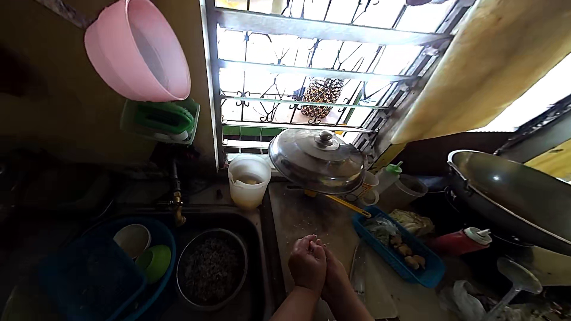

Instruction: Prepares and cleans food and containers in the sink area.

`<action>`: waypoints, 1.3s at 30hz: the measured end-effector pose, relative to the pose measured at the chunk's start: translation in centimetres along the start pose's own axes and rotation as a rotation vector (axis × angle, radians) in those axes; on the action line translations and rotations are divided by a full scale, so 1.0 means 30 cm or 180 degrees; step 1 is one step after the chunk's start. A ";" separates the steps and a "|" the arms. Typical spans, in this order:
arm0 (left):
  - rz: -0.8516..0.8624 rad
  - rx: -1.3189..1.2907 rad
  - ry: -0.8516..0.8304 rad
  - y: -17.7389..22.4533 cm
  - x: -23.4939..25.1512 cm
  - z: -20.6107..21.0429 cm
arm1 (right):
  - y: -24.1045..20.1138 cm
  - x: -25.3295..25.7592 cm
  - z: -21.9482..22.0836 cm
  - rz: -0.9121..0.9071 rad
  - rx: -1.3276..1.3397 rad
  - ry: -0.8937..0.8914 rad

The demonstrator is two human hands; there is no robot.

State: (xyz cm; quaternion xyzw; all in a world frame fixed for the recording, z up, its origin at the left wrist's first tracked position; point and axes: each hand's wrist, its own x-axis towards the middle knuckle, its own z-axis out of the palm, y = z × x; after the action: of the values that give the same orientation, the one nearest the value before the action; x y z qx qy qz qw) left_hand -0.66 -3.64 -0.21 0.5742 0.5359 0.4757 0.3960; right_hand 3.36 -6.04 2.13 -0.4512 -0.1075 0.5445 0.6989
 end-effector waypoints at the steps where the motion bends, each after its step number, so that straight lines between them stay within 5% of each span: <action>1: -0.0037 -0.0044 -0.0002 -0.002 0.000 -0.008 | 0.004 -0.001 0.003 0.0024 -0.0009 -0.0060; 7: -0.0271 -0.0050 -0.0362 -0.016 0.003 -0.052 | 0.042 -0.016 0.016 -0.0007 -0.0040 0.0024; 13: -0.0618 0.0420 -0.1321 -0.014 -0.008 -0.109 | 0.087 -0.066 0.005 0.0037 0.0157 0.0385; 30: -0.0375 -0.0057 -0.1333 0.050 -0.053 -0.152 | 0.035 -0.155 0.054 -0.0215 -0.0190 0.0508; 35: -0.0058 -0.0169 -0.1429 0.117 -0.029 -0.160 | -0.024 -0.177 0.101 -0.0482 -0.0211 0.0436; 39: 0.0860 -0.0367 -0.1039 0.270 -0.023 -0.206 | -0.126 -0.259 0.167 -0.1234 -0.0338 -0.0141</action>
State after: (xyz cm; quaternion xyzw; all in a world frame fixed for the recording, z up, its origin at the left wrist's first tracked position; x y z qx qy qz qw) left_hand -4.71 -5.58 8.95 0.6866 0.3548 0.4550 0.4423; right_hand -0.32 -10.14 10.46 -0.4461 -0.2363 0.4031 0.7633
